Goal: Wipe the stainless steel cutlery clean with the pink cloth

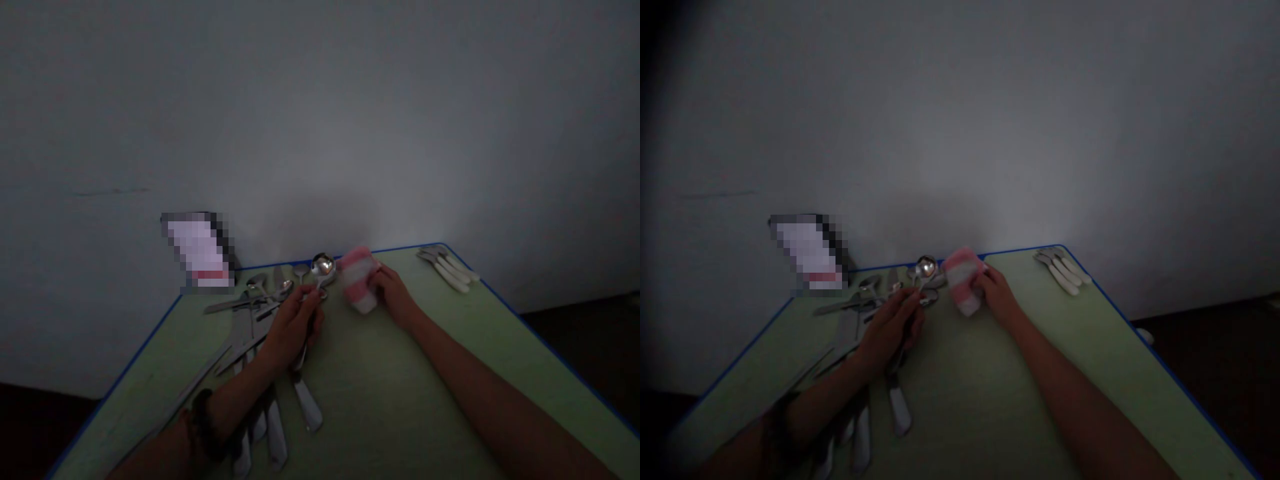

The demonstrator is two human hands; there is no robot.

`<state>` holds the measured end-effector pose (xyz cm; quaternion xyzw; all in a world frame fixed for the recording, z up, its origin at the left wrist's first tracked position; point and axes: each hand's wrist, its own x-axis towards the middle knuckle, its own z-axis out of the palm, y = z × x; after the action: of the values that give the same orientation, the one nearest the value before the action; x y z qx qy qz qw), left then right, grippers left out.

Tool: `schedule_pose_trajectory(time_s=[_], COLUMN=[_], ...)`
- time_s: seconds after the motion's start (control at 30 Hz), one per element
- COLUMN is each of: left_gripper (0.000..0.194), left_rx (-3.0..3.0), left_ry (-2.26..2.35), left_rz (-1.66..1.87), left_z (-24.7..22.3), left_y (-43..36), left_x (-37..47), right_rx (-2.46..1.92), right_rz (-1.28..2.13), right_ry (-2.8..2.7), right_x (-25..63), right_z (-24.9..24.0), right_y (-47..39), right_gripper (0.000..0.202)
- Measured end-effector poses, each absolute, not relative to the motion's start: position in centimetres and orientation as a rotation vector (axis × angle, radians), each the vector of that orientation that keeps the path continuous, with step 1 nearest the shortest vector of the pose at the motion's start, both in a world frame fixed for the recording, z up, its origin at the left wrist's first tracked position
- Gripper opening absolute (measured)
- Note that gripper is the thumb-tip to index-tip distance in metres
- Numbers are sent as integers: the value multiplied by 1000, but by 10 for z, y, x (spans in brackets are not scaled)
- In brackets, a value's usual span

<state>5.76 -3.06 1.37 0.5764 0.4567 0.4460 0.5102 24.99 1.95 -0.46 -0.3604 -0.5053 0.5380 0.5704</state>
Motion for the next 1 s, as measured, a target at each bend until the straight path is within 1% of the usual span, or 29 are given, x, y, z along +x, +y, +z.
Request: schedule_pose_trajectory(time_s=[0.1, 0.2, 0.37, 0.47, 0.6, 0.77, 0.9, 1.0], left_gripper=[24, 24, 24, 24, 24, 27, 27, 25], left_rx=[1392, 1399, 1414, 1431, 1448, 1485, 1445, 1422], left_ry=[1135, 1144, 1131, 1103, 1135, 1149, 1122, 1159], left_rz=[1037, 1004, 991, 1019, 1097, 1038, 972, 1004], left_z=[15, 16, 16, 15, 16, 17, 17, 17], left_y=[-33, -35, -36, -35, -34, -36, -36, -35], left_x=[58, 58, 58, 59, 59, 58, 59, 59], right_rx=[-748, -727, -892, -875, -841, -837, -838, -873], right_rz=[1442, 1513, 1470, 1405, 1444, 1475, 1534, 1527], right_ry=[-919, -843, -946, -1028, -1182, -1068, -1089, -1105], right_x=[250, 252, 258, 256, 247, 244, 244, 242], right_z=[-3, -3, -5, -3, 0, -2, 1, 2], right_y=[23, 26, 29, 24, 14, 12, 12, 12], right_gripper=[19, 31, 32, 33, 31, 33, 31, 30])
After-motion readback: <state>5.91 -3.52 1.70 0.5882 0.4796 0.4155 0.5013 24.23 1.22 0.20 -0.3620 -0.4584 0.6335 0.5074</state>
